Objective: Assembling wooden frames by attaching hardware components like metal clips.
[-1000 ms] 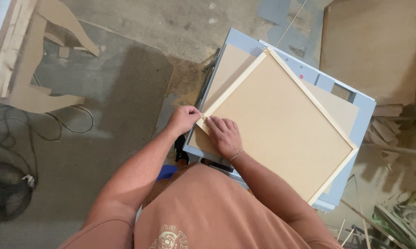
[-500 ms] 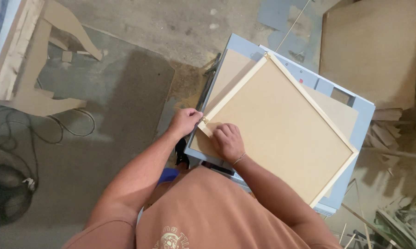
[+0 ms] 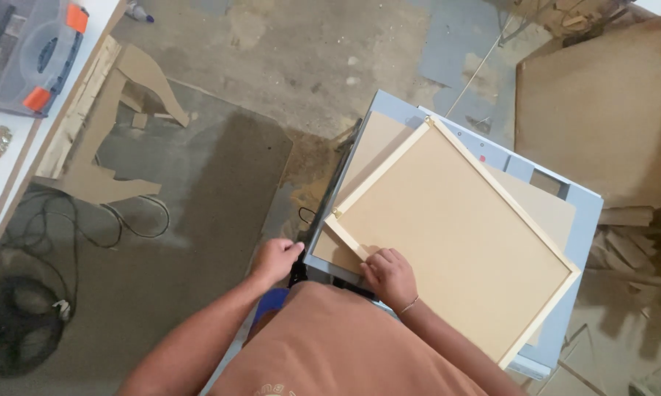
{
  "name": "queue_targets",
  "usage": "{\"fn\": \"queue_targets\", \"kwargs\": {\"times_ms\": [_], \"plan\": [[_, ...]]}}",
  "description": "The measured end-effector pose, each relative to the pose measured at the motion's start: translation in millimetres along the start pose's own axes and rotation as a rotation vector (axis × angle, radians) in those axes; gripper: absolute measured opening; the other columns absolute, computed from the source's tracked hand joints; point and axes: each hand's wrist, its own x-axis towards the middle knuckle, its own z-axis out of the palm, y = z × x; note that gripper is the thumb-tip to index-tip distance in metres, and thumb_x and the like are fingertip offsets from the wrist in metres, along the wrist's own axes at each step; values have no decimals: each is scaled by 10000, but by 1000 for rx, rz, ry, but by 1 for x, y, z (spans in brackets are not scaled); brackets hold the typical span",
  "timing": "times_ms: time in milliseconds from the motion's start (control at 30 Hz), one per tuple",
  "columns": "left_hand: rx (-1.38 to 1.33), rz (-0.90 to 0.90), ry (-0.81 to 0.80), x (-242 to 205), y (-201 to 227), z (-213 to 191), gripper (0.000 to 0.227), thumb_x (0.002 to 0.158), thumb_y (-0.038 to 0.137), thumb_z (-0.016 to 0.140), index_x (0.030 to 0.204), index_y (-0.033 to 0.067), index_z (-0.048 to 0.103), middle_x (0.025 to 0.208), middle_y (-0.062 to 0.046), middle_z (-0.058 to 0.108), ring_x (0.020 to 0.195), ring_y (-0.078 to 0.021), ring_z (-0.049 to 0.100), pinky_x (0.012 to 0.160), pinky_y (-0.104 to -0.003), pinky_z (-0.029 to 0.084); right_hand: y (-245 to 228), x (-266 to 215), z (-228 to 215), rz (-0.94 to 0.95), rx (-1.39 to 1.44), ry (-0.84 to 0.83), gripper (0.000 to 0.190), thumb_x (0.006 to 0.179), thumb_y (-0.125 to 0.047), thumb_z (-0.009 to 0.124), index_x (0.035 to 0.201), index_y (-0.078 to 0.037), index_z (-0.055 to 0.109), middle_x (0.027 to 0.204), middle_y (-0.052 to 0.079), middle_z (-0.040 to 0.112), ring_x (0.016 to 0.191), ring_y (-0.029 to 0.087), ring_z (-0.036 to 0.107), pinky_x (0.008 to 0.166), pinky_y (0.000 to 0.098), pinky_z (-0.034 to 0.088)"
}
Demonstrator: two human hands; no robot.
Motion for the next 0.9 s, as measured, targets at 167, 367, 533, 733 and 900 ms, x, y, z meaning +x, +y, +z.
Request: {"fn": "queue_targets", "kwargs": {"times_ms": [167,367,533,733,900], "plan": [[-17,-74,-17,-51,-7,21,358,848,477,663,792,148,791,795,-92,765,847,-257,740,734,-383,551,1,10,-15,-119,-84,-33,278,863,-306,713,1120,-200,700,1043,26,662,915,278,651,767,405,544],[-127,-111,22,-106,25,39,348,827,489,707,825,152,793,804,-54,764,807,-180,705,738,-351,547,9,10,-13,-242,-234,-24,795,750,-409,809,1457,-153,551,1295,93,628,1185,307,582,994,456,454],[-1,-123,85,-116,40,49,292,885,445,605,751,206,706,674,37,653,670,-104,581,612,-349,404,-19,31,-55,-343,-71,26,356,1004,-349,592,1254,-98,629,1264,61,648,1149,304,595,971,446,439],[-62,-18,236,-100,-7,50,325,906,423,657,672,198,656,565,51,516,597,-77,472,561,-379,328,2,10,-24,-269,-193,-13,446,925,-411,576,1321,-210,609,1399,37,606,1274,273,565,1085,468,406],[-115,-39,289,-94,-32,22,402,919,440,660,617,204,538,552,26,452,593,-95,426,570,-389,299,22,14,10,-277,-177,165,423,851,-441,646,1231,-259,687,1302,-37,677,1142,229,637,996,397,470]]}}
